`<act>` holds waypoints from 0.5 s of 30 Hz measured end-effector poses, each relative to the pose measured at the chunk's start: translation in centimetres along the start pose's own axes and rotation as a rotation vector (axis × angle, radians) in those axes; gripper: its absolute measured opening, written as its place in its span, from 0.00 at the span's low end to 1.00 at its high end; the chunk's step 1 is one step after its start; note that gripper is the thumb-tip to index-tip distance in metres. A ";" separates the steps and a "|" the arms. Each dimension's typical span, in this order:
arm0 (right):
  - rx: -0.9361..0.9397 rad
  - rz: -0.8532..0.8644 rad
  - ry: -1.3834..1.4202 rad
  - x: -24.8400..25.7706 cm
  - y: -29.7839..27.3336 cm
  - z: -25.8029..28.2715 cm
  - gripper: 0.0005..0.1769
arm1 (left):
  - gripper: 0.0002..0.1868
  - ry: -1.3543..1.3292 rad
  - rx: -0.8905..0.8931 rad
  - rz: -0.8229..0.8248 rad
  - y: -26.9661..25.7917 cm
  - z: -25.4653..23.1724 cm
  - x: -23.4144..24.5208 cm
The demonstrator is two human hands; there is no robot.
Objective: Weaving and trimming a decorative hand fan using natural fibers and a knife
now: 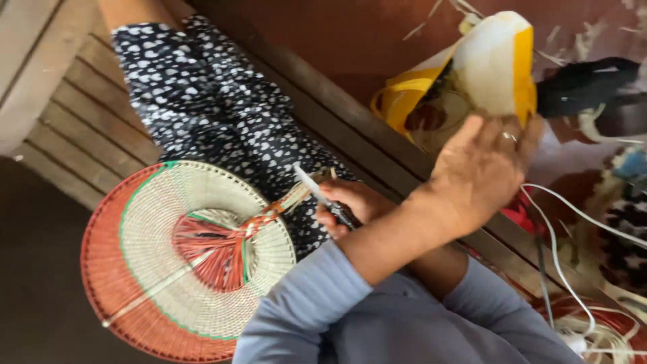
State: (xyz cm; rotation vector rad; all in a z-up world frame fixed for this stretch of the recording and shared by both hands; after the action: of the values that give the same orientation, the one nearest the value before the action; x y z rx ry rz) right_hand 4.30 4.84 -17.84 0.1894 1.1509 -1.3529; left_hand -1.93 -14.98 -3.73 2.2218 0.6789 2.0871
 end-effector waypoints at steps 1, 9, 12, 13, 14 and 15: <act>-0.068 -0.020 0.037 0.1 -0.2 -0.4 0.23 | 0.19 -0.199 -0.034 -0.084 -1.3 0.7 3.1; 0.685 0.246 -1.239 3.8 0.1 -2.4 0.19 | 0.10 -0.866 0.045 -0.189 -13.6 14.2 16.0; 0.080 0.117 0.139 0.8 -0.8 0.1 0.29 | 0.05 -0.327 0.463 -0.138 -20.1 20.2 12.2; 0.090 0.136 0.132 0.6 -0.9 0.4 0.29 | 0.11 -0.329 0.532 -0.154 -20.9 20.9 12.0; 0.099 0.155 0.126 0.3 -1.1 0.7 0.29 | 0.16 -0.331 0.601 -0.170 -21.7 21.5 11.7; 0.096 0.154 0.124 0.5 -1.1 0.6 0.29 | 0.16 -0.332 0.604 -0.171 -21.9 21.6 11.3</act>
State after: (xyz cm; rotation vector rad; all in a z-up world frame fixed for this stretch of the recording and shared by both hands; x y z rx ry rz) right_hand 3.67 3.78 -17.35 0.4282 1.1501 -1.2741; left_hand 12.34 14.50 -1.99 2.5722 1.5547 1.5083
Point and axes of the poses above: each hand's wrist, its own y-axis towards the middle knuckle, its own x-axis out of the back of the hand, z = x × y, the point moved 10 cm from there along y, towards the middle knuckle, and after that the axes turned 1 degree about -z, right-handed, at the moved point
